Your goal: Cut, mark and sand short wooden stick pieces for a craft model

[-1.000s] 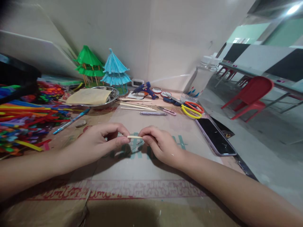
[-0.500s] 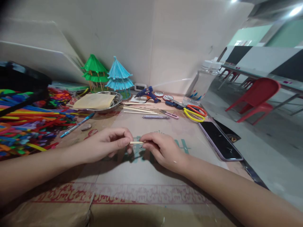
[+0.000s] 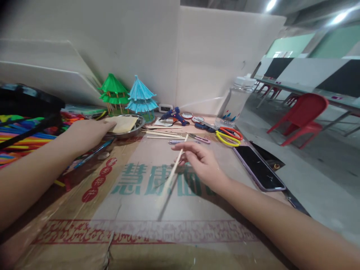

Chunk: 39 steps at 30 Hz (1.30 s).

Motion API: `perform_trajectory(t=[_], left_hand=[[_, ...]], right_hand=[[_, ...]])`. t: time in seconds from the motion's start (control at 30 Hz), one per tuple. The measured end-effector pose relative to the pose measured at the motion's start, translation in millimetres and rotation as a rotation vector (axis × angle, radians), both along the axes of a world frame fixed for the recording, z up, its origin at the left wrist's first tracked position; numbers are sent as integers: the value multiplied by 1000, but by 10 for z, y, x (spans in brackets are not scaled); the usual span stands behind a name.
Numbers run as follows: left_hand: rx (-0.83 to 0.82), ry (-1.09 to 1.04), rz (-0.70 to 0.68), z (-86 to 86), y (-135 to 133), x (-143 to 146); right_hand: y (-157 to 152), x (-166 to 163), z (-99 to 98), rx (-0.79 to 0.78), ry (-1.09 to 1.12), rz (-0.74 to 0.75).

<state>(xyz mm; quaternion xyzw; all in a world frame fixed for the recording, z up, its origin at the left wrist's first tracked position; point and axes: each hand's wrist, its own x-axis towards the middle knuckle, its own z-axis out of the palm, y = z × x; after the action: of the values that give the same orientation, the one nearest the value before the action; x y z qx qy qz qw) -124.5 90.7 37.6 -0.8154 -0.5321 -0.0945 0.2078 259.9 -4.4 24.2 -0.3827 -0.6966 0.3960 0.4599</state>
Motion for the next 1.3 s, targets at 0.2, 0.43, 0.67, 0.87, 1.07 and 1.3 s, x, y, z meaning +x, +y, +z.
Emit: perform_trajectory(t=[0.2, 0.43, 0.67, 0.87, 1.07, 1.3], left_hand=[[86, -14, -36, 94, -114, 37], [198, 234, 98, 421, -824, 761], [52, 300, -546, -144, -1496, 1325], [-267, 74, -600, -131, -1367, 1328], [-280, -223, -821, -255, -1182, 1348], [-426, -231, -849, -363, -1067, 1356]], right_hand=[[41, -28, -167, -91, 4, 14], [104, -8, -125, -56, 163, -82], [314, 128, -110, 34, 233, -309], [57, 51, -35, 56, -40, -128], [-216, -29, 47, 305, -463, 367], [-70, 36, 41, 221, -571, 410]])
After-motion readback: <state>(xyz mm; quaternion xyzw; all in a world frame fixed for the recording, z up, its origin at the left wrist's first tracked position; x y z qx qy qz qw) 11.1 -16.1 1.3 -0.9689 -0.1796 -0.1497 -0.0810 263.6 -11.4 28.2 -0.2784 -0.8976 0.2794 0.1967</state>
